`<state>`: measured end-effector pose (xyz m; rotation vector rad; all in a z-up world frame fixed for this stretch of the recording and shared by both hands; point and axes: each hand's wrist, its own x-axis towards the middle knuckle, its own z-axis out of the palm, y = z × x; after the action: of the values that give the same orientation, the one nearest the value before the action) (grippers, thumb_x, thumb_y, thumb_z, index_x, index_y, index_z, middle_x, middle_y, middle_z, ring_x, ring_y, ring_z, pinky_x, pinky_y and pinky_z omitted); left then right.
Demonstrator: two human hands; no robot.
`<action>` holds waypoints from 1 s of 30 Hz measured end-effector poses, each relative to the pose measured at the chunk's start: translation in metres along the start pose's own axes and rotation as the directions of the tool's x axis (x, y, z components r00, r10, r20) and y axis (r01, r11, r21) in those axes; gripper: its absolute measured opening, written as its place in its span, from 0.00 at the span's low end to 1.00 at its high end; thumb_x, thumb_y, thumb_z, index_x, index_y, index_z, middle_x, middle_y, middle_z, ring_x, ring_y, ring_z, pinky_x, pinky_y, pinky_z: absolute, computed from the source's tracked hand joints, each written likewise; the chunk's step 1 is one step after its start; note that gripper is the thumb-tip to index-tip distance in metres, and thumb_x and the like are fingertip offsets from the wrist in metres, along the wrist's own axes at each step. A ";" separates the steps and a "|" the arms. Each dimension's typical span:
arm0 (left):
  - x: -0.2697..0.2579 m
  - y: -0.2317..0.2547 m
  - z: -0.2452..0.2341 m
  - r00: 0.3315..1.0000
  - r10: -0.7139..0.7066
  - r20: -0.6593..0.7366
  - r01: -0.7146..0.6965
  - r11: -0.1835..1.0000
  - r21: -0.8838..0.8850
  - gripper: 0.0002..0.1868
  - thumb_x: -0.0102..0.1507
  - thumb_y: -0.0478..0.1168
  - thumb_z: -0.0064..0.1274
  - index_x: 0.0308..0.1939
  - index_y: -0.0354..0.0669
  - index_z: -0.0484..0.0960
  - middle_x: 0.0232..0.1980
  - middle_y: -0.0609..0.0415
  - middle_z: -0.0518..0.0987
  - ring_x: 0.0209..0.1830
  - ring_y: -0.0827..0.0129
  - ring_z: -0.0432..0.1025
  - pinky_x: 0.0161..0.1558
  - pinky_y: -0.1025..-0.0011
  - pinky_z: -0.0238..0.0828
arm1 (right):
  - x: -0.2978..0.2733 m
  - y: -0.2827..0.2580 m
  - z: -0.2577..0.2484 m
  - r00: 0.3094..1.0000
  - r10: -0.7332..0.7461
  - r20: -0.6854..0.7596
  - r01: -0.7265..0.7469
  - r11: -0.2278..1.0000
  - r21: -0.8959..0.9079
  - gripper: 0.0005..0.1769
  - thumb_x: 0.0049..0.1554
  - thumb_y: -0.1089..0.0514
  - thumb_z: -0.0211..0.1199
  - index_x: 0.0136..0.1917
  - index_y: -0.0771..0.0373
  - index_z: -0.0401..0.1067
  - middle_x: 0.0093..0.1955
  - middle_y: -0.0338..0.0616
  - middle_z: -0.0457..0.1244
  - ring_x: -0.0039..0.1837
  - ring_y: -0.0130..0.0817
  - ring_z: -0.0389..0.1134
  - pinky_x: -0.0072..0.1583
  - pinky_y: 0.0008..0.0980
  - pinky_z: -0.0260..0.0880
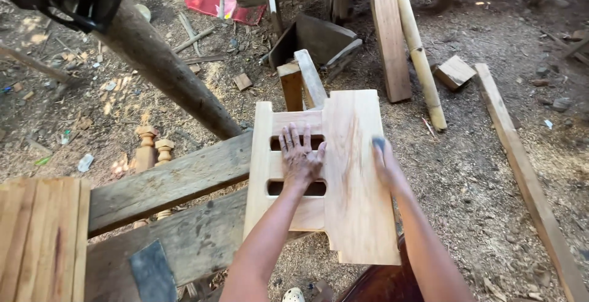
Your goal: The person sands a wooden piece with cutouts using a sanding block. They work on the top surface and edges, then flip the piece to sand the underside and edges before placing it on a stack.
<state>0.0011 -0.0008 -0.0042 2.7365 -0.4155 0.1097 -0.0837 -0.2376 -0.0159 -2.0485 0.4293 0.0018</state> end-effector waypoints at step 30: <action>0.002 0.001 -0.009 0.988 0.001 0.155 -0.012 0.998 0.069 0.42 0.70 0.66 0.31 0.81 0.47 0.47 0.84 0.35 0.41 0.84 0.45 0.32 0.79 0.53 0.20 | -0.219 0.089 -0.039 0.988 0.152 0.038 -0.117 0.555 0.823 0.43 0.68 0.45 0.55 0.86 0.62 0.42 0.59 0.51 0.61 0.51 0.39 0.60 0.53 0.41 0.66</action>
<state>0.0031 0.0012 0.0042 2.8232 -0.4716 -0.0894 -0.3229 -0.2434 -0.0331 -1.0611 0.4894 -0.1261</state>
